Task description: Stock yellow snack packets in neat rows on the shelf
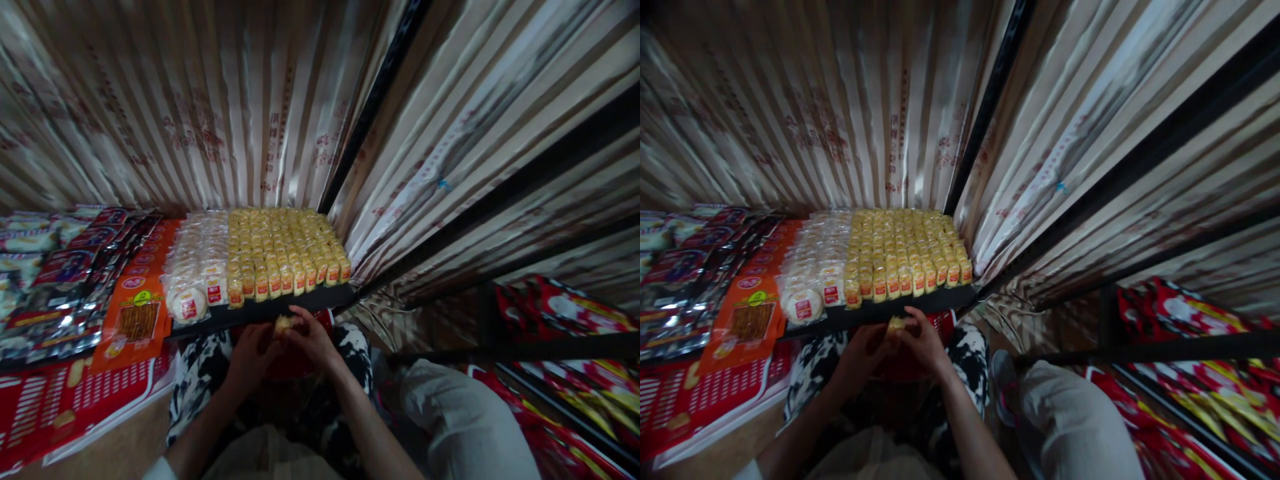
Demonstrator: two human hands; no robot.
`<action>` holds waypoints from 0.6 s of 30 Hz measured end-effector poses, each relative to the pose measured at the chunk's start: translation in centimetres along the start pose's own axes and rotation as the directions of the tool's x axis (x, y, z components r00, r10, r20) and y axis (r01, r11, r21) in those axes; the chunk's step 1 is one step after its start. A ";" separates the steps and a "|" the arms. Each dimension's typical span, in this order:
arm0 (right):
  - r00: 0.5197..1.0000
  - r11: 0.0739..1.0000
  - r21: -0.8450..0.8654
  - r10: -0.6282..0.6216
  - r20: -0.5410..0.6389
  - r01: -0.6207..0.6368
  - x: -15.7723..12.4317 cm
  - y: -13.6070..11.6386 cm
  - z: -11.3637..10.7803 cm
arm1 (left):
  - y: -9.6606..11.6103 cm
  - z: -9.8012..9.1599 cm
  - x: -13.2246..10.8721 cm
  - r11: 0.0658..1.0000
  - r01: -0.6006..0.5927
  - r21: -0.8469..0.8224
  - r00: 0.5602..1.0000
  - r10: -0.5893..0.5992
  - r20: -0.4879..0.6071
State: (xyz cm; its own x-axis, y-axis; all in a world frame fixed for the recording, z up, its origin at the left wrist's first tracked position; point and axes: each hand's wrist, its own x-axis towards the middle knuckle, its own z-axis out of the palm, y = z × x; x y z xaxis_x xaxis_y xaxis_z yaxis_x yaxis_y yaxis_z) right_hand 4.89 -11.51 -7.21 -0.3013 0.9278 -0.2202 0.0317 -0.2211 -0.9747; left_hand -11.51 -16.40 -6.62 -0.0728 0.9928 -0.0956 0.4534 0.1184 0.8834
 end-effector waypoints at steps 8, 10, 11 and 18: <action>0.989 0.981 -0.124 -0.147 0.024 0.149 0.2 -1.9 -3.5 | 2.6 2.6 3.6 0.971 -0.229 -0.067 0.970 0.233 0.063; 0.958 0.970 -0.107 -0.235 -0.162 0.220 0.4 -1.2 -3.8 | 3.3 3.7 4.7 0.964 -0.266 -0.019 0.964 0.266 -0.008; 0.919 0.959 -0.128 -0.280 -0.278 0.253 0.5 -0.8 -4.0 | 3.8 4.2 5.3 0.963 -0.269 0.005 0.962 0.269 -0.040; 0.787 0.868 -0.427 -0.443 -0.430 0.255 0.7 1.2 -6.0 | 7.9 8.1 9.5 0.941 -0.263 0.212 0.961 0.274 -0.025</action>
State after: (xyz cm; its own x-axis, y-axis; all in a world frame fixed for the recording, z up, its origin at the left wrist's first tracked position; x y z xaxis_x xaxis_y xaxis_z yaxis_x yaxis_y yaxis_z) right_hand 10.40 -9.36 -8.71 0.1585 0.9572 0.2423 0.3576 0.1731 -0.9177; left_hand -1.41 -5.83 -4.24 0.0324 0.9863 0.1616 0.6342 -0.1453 0.7594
